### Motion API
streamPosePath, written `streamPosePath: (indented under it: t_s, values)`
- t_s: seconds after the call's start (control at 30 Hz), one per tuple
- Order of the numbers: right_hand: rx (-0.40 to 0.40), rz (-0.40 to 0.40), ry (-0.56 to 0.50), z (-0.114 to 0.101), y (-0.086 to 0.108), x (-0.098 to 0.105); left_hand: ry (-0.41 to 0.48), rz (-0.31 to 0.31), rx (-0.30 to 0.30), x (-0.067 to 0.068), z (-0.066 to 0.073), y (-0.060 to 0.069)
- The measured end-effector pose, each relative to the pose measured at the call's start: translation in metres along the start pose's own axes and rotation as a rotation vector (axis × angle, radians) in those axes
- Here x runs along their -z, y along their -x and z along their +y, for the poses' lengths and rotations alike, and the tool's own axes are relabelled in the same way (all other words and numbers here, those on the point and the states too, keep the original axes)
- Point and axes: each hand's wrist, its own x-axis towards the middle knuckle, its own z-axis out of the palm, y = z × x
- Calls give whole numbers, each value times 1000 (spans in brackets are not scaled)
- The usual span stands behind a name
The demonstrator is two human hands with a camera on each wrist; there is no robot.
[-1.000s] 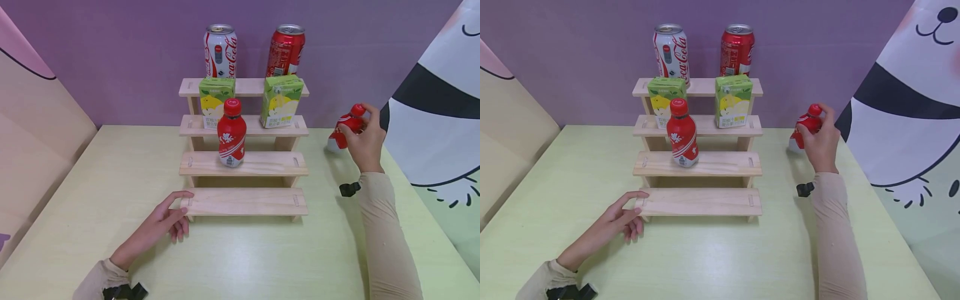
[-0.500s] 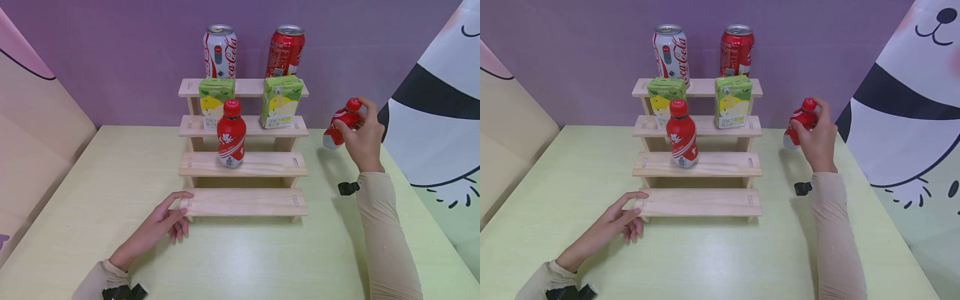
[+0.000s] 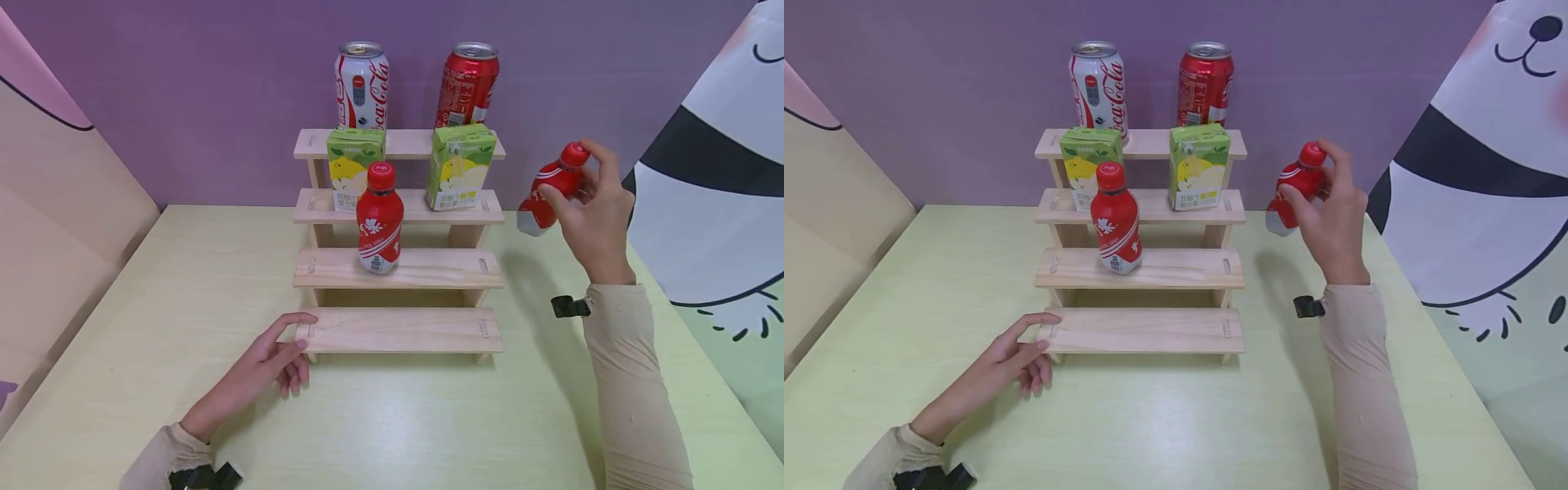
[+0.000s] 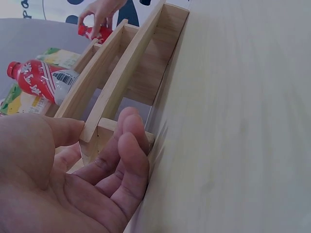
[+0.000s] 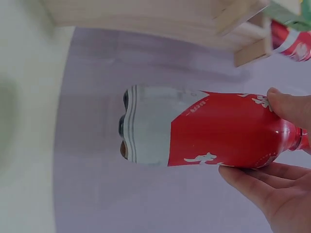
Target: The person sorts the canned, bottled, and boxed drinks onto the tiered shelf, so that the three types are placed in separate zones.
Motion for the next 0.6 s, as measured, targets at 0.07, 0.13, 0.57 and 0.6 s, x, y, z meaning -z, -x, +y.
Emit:
streamPosePath:
  t_s: [0.07, 0.13, 0.57, 0.6]
  values:
    - [30, 9, -7, -9, 2, 2, 1, 0, -1, 0, 0, 0]
    - [60, 18, -17, -18, 4, 4, 2, 2, 0, 0, 1, 0]
    - [247, 80, -173, -84, 23, 28, -11, 10, 21, -1, 3, 1]
    - [266, 84, -180, -87, 24, 30, -10, 10, 20, -1, 2, 1]
